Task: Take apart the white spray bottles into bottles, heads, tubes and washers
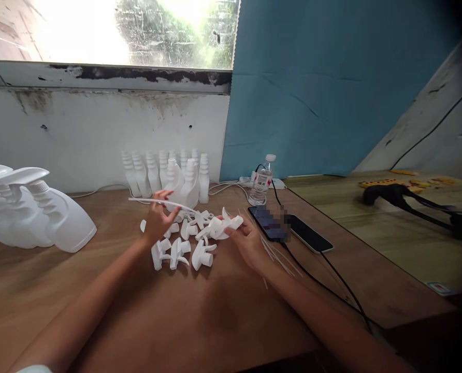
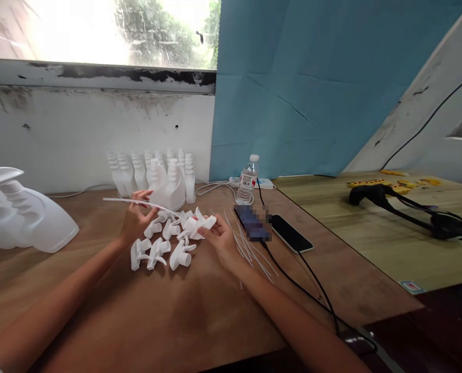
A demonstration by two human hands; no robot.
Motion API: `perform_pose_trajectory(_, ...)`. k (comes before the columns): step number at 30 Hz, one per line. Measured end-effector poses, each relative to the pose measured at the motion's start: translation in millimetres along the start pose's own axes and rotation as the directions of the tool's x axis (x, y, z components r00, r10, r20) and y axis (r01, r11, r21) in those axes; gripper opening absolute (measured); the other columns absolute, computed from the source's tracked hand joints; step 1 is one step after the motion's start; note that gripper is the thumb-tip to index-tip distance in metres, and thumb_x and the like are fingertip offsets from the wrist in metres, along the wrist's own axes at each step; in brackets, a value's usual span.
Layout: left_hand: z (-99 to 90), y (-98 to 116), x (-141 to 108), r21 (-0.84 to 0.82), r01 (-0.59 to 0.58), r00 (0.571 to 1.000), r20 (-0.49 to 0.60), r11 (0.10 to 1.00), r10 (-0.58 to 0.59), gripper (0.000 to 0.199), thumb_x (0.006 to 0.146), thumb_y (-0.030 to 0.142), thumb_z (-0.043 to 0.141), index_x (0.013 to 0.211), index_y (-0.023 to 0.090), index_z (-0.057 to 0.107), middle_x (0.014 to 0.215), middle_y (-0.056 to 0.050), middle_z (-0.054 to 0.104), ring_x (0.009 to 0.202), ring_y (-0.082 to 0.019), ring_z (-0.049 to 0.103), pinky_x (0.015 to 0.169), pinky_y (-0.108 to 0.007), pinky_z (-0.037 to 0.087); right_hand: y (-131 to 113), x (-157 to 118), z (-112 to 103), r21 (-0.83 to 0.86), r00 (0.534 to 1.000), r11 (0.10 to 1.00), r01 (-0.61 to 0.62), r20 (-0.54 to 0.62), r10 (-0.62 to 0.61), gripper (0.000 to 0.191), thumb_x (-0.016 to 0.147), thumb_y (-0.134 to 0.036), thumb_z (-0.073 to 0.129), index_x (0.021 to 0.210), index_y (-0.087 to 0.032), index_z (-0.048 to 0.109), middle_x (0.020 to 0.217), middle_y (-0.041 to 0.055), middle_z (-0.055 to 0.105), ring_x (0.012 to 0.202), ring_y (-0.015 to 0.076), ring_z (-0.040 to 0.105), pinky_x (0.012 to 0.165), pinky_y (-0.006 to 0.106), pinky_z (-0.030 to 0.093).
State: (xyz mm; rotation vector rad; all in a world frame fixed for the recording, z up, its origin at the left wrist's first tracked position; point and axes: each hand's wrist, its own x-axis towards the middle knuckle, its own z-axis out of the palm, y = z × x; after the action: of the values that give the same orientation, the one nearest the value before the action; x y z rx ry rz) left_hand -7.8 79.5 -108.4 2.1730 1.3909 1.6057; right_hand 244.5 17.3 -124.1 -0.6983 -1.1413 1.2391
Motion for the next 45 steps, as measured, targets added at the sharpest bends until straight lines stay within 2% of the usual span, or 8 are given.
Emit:
perform_pose_trajectory(4,13.0,-53,34,0.151,0.243,0.969,-0.083,0.958,-0.233,0.067,0.073,0.039,0.072,0.129,0.012,0.048,0.128,-0.019,0.052,0.112,-0.029,0.055,0.093,-0.042,0.047,-7,18,-20,0.031,0.994,0.995,0.093,-0.059,-0.091,0.030,0.071,-0.032,0.078,0.092,-0.022,0.061,0.101,0.0039,0.072,0.092,0.0218,0.068,0.083,0.037,0.055)
perform_pose_trajectory(7,19.3,-72,42,0.158,0.306,0.952,-0.025,0.939,-0.306,0.052,0.071,0.038,0.071,0.114,0.012,0.060,0.106,-0.015,0.066,0.092,-0.027,0.064,0.083,-0.041,0.051,-13,28,-33,0.066,0.981,0.984,0.168,-0.112,-0.160,0.028,0.071,-0.031,0.078,0.091,-0.022,0.060,0.098,0.0032,0.072,0.086,0.0212,0.069,0.080,0.038,0.057)
perform_pose_trajectory(10,14.5,-72,37,0.162,0.329,0.944,-0.029,0.930,-0.329,0.038,0.074,0.037,0.067,0.104,0.013,0.065,0.091,-0.010,0.070,0.082,-0.025,0.066,0.077,-0.037,0.052,-22,36,-47,0.098,0.954,0.961,0.259,-0.184,-0.238,0.025,0.072,-0.029,0.077,0.087,-0.023,0.058,0.097,0.0016,0.072,0.084,0.0200,0.070,0.079,0.038,0.058)
perform_pose_trajectory(16,-32.8,-48,3,0.213,0.203,0.969,-0.186,0.956,-0.165,0.043,0.082,0.037,0.060,0.120,0.016,0.058,0.123,-0.012,0.061,0.114,-0.027,0.056,0.101,-0.038,0.041,-43,45,-62,0.108,0.901,0.920,0.377,-0.274,-0.337,0.026,0.072,-0.032,0.077,0.085,-0.024,0.056,0.093,-0.0013,0.070,0.078,0.0177,0.069,0.076,0.039,0.058)
perform_pose_trajectory(20,-66.4,-38,-29,0.295,0.110,0.972,-0.231,0.949,-0.040,0.041,0.086,0.038,0.057,0.123,0.019,0.055,0.122,-0.010,0.062,0.112,-0.027,0.058,0.098,-0.038,0.044,-44,46,-64,0.095,0.891,0.914,0.395,-0.283,-0.356,0.026,0.072,-0.033,0.076,0.085,-0.024,0.055,0.094,-0.0017,0.069,0.079,0.0175,0.068,0.075,0.039,0.057)
perform_pose_trajectory(24,-84.9,-38,-50,0.350,0.085,0.972,-0.233,0.933,-0.002,0.041,0.088,0.035,0.056,0.126,0.020,0.053,0.125,-0.011,0.060,0.115,-0.028,0.057,0.098,-0.040,0.045,-39,46,-65,0.080,0.898,0.921,0.382,-0.267,-0.349,0.025,0.074,-0.033,0.075,0.085,-0.024,0.054,0.092,-0.0015,0.068,0.080,0.0180,0.067,0.073,0.039,0.057)
perform_pose_trajectory(34,-87.7,-36,-59,0.429,-0.099,0.975,-0.137,0.898,0.173,0.042,0.089,0.031,0.057,0.129,0.019,0.050,0.125,-0.013,0.060,0.115,-0.028,0.057,0.099,-0.046,0.046,-31,44,-62,0.005,0.919,0.946,0.324,-0.239,-0.313,0.026,0.074,-0.035,0.075,0.087,-0.025,0.055,0.094,0.0005,0.068,0.085,0.0181,0.066,0.074,0.036,0.057)
perform_pose_trajectory(45,-94.0,-33,-59,0.471,-0.139,0.966,-0.129,0.871,0.224,0.044,0.089,0.027,0.058,0.132,0.022,0.049,0.125,-0.012,0.060,0.117,-0.028,0.056,0.100,-0.045,0.045,-33,47,-67,-0.009,0.911,0.937,0.349,-0.231,-0.341,0.027,0.072,-0.034,0.075,0.088,-0.025,0.056,0.087,0.0006,0.069,0.081,0.0188,0.065,0.070,0.037,0.056)
